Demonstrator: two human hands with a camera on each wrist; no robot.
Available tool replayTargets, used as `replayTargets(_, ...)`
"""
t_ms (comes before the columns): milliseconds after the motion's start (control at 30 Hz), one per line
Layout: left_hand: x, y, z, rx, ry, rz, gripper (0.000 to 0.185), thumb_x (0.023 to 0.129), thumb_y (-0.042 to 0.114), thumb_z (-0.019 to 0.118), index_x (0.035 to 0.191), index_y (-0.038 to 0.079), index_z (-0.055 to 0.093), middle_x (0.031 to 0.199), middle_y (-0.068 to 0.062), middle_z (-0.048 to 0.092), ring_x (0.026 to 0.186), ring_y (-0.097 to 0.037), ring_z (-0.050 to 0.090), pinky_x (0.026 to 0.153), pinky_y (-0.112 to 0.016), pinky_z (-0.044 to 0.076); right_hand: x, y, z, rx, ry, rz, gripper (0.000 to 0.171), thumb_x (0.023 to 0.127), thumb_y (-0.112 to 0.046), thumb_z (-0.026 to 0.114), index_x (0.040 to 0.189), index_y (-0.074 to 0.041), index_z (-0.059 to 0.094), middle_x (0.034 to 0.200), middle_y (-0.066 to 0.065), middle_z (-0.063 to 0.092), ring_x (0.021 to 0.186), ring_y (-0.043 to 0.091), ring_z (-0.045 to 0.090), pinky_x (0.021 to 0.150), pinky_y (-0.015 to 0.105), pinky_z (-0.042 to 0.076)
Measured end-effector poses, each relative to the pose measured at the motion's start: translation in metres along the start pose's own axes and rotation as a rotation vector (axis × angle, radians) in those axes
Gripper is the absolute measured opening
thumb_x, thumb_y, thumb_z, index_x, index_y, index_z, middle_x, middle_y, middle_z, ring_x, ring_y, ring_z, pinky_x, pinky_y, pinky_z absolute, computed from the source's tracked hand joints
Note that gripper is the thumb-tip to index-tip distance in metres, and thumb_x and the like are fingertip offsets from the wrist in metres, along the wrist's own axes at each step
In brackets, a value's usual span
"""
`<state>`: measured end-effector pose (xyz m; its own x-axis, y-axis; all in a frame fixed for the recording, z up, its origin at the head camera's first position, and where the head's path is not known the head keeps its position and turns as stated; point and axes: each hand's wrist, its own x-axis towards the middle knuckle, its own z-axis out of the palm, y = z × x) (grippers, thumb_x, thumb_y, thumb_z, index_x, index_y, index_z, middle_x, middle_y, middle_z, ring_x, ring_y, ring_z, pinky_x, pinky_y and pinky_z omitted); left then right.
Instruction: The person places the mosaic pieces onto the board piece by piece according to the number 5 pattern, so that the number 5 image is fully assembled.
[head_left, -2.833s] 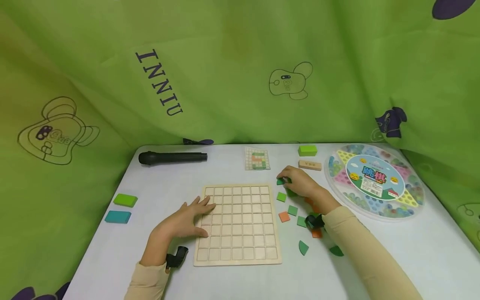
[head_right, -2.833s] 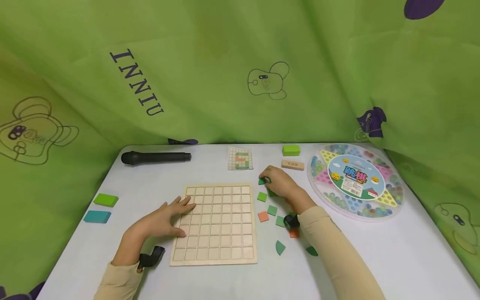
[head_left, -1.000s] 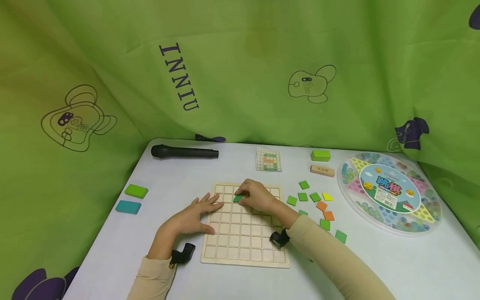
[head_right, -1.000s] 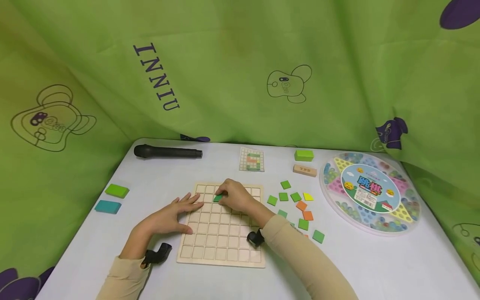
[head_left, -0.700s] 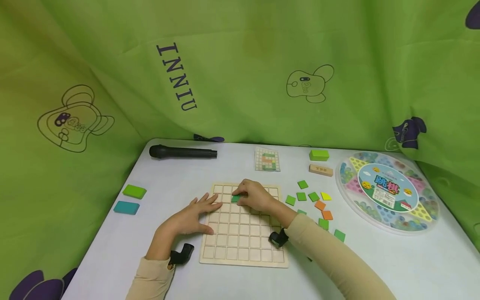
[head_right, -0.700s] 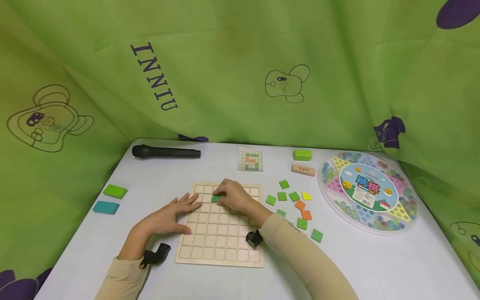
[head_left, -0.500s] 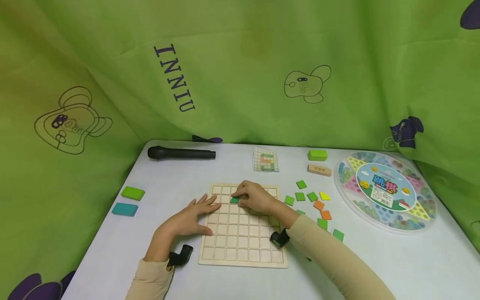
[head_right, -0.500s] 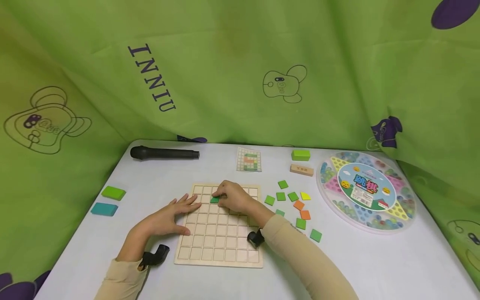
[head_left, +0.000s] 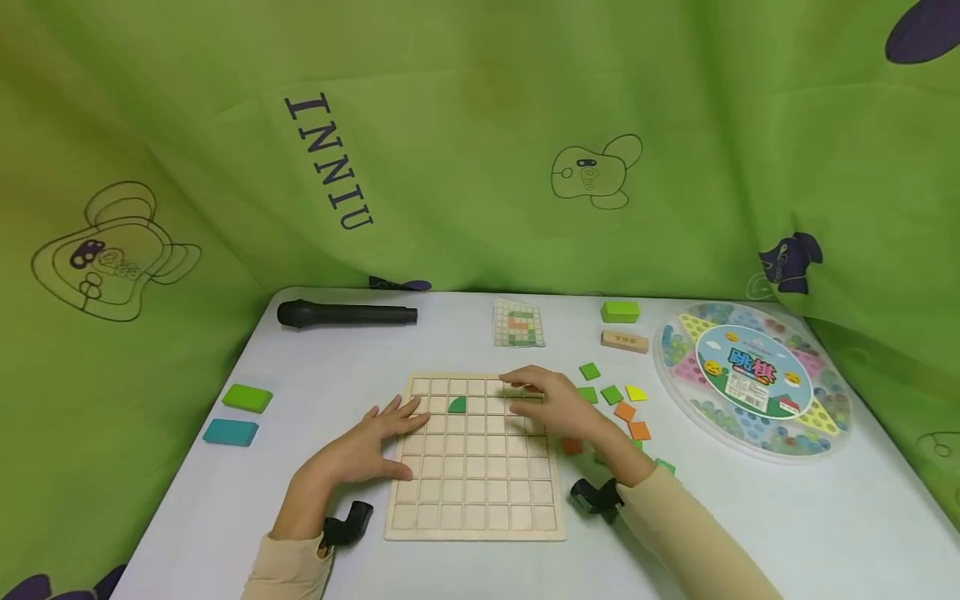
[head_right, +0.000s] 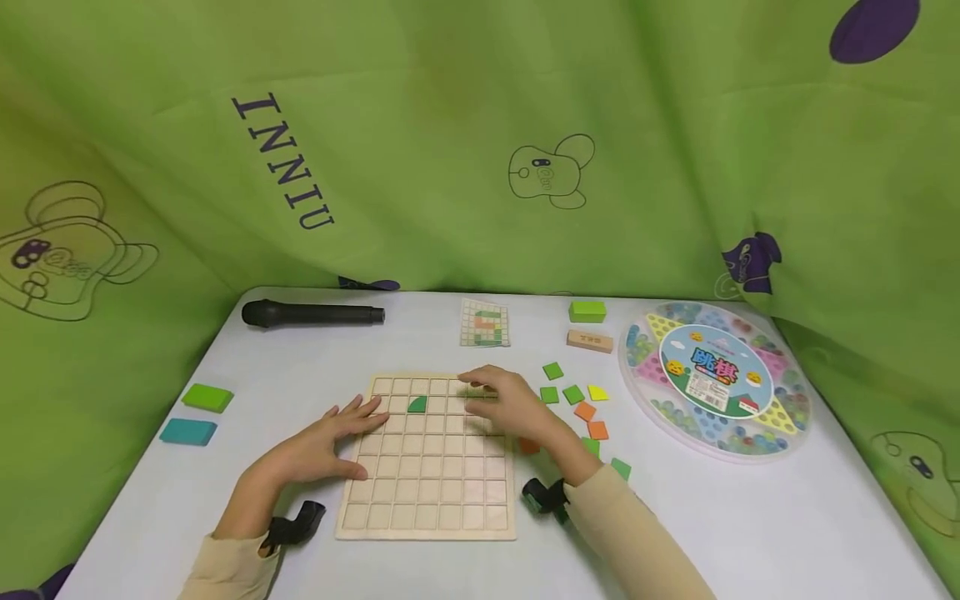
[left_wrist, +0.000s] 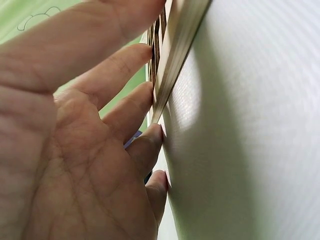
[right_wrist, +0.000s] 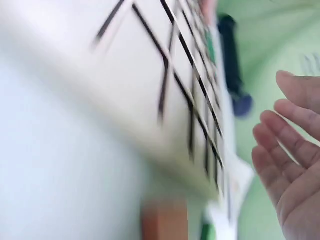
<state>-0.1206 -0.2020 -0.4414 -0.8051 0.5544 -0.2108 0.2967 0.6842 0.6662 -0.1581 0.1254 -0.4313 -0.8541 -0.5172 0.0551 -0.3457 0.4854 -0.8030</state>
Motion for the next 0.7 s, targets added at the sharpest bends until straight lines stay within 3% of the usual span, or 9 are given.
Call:
replayTargets(200,-0.001,-0.001,-0.003,-0.008,0.006,0.011,0.084,0.071,0.033,0.079,0.144,0.016,0.042,0.158,-0.006,0.019,0.146,-0.036,0.004,0.115,-0.061,0.001,-0.064,0.029,-0.041,-0.025,0.229,0.126,0.042,0.089,-0.018,0.067,0.127,-0.003,0.058,0.126,0.014,0.060,0.116,0.035,0.056,0.097,0.051,0.047)
replayTargets(300,-0.003,-0.001,-0.004,-0.015,0.003,0.006,0.083,0.072,0.032,0.079,0.144,0.014,0.042,0.158,-0.008,0.019,0.146,-0.037,0.004,0.115,-0.061,0.001,-0.088,0.046,-0.053,-0.064,0.300,0.222,0.042,0.090,-0.022,0.066,0.127,-0.004,0.058,0.124,0.016,0.060,0.113,0.037,0.058,0.095,0.053,0.048)
replayTargets(500,-0.004,-0.001,-0.003,-0.025,-0.001,-0.010,0.084,0.071,0.034,0.079,0.144,0.015,0.042,0.158,-0.006,0.020,0.146,-0.036,0.005,0.115,-0.060,0.000,-0.106,0.063,-0.065,-0.142,0.295,0.376,0.040,0.091,-0.023,0.064,0.125,-0.002,0.059,0.123,0.019,0.061,0.110,0.037,0.059,0.086,0.047,0.053)
replayTargets(700,0.001,0.000,0.001,-0.022,-0.005,0.001,0.085,0.071,0.035,0.079,0.144,0.015,0.042,0.158,-0.006,0.020,0.146,-0.036,0.006,0.116,-0.059,0.000,-0.107,0.071,-0.063,-0.223,0.311,0.404,0.031,0.086,-0.021,0.070,0.111,-0.003,0.066,0.112,0.017,0.060,0.099,0.031,0.061,0.082,0.044,0.053)
